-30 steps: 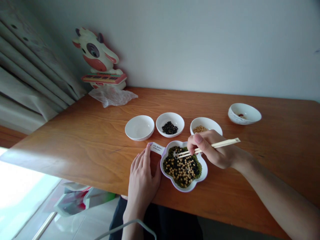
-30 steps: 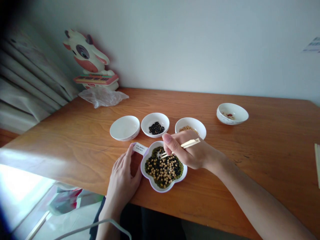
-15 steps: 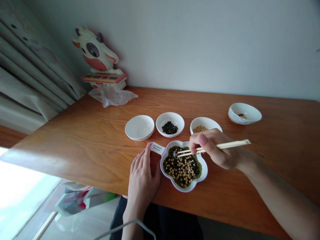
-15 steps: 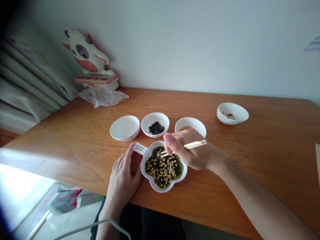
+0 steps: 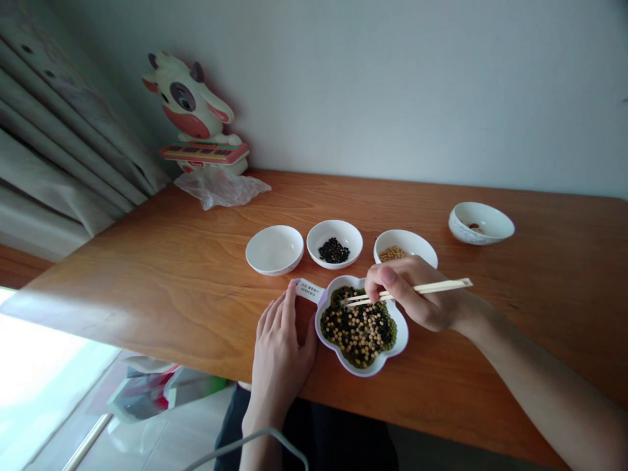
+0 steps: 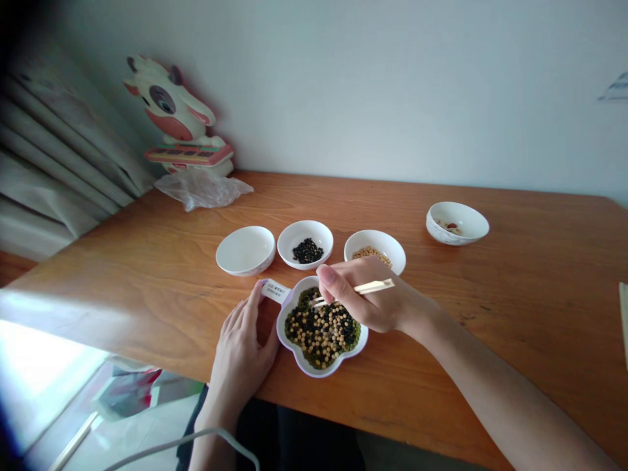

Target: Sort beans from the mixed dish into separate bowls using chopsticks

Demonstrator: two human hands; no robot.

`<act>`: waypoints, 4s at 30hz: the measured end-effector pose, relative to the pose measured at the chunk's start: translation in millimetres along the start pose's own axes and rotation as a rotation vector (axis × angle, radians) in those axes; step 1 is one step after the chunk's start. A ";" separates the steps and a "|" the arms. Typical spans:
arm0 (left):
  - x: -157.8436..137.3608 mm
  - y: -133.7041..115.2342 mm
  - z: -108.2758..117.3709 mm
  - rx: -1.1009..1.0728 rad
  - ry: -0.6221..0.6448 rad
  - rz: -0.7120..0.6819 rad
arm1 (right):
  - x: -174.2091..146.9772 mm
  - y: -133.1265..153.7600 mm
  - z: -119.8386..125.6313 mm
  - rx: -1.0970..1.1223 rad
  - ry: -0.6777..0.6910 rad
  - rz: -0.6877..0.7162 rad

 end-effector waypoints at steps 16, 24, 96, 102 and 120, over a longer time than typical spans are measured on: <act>-0.2 -1.0 1.3 -0.009 0.006 0.000 | -12.2 6.1 38.9 0.044 -0.165 -0.025; 0.0 0.1 0.1 -0.010 -0.015 -0.014 | -35.9 -29.1 81.0 -0.221 -0.360 -0.174; -0.1 -1.0 1.0 0.004 -0.002 0.006 | -36.7 -34.5 86.0 -0.348 -0.384 -0.231; -0.2 -1.0 0.9 0.010 0.005 0.010 | -40.1 -38.4 91.5 -0.242 -0.396 -0.208; -0.1 -0.7 0.7 0.015 0.007 0.008 | -35.0 -18.0 83.1 -0.196 -0.333 -0.145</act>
Point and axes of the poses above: each hand's wrist, its own x-axis towards the middle knuckle, its own z-axis out of the back of the hand, y = z × x, the point moved 1 cm from there along x, towards the middle knuckle, and after that the axes turned 11 degrees about -x, right-handed, at the moved point
